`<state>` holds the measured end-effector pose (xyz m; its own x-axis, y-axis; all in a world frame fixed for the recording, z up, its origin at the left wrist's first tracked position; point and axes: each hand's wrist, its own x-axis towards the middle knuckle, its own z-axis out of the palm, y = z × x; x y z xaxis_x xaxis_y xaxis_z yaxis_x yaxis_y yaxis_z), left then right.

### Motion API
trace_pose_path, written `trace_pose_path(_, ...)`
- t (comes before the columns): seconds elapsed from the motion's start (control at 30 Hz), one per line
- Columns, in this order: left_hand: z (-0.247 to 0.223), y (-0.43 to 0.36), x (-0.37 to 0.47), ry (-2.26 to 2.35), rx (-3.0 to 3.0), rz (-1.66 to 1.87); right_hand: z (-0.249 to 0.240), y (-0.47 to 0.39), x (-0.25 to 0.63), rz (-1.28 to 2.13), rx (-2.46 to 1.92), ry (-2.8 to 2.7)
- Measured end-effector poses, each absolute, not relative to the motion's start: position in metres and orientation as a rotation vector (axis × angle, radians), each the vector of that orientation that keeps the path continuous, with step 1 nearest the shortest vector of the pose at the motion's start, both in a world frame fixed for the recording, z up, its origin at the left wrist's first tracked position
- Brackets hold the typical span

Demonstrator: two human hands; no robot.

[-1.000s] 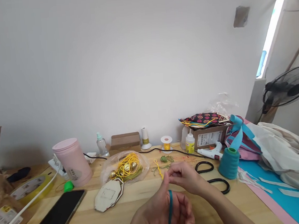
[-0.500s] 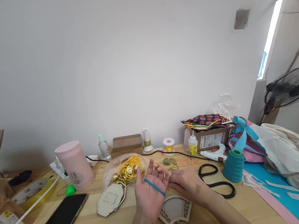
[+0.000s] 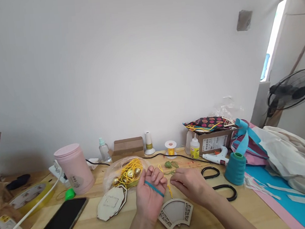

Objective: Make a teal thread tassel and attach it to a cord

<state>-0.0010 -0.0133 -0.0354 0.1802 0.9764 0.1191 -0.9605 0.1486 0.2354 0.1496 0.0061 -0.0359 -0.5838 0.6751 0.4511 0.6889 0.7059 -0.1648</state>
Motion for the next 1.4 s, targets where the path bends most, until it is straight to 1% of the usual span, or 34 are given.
trace_pose_path(0.1,-0.031,-0.017,0.005,0.116,0.347,1.396,-0.036,0.009,0.154,-0.043,-1.048,-2.309)
trace_pose_path(0.2,-0.027,-0.02,0.007,0.125,0.369,1.388,-0.037,0.007,0.153,0.027,-0.996,-2.144)
trace_pose_path(0.33,-0.024,-0.021,0.004,0.105,0.381,1.388,-0.038,0.008,0.15,0.183,-0.965,-2.227)
trace_pose_path(0.4,-0.024,-0.019,0.0,0.102,0.379,1.414,-0.035,0.013,0.155,0.208,-1.047,-2.273)
trace_pose_path(0.57,-0.03,-0.013,-0.007,0.153,0.374,1.489,-0.025,0.025,0.196,0.186,-1.331,-2.039)
trace_pose_path(0.7,-0.033,-0.009,-0.007,0.19,0.342,1.507,-0.033,0.02,0.226,0.268,-1.592,-2.183)
trace_pose_path(0.83,-0.033,-0.008,-0.008,0.213,0.346,1.511,-0.044,0.01,0.227,0.237,-1.688,-2.293)
trace_pose_path(0.97,-0.034,-0.006,-0.011,0.301,0.392,1.533,-0.043,0.01,0.217,0.219,-1.752,-2.282)
trace_pose_path(1.2,-0.044,-0.001,-0.002,0.59,0.716,1.419,-0.052,0.021,0.224,0.307,-1.668,-2.276)
trace_pose_path(1.4,-0.051,0.004,-0.006,0.754,0.749,1.328,-0.061,0.028,0.239,0.469,-1.532,-2.218)
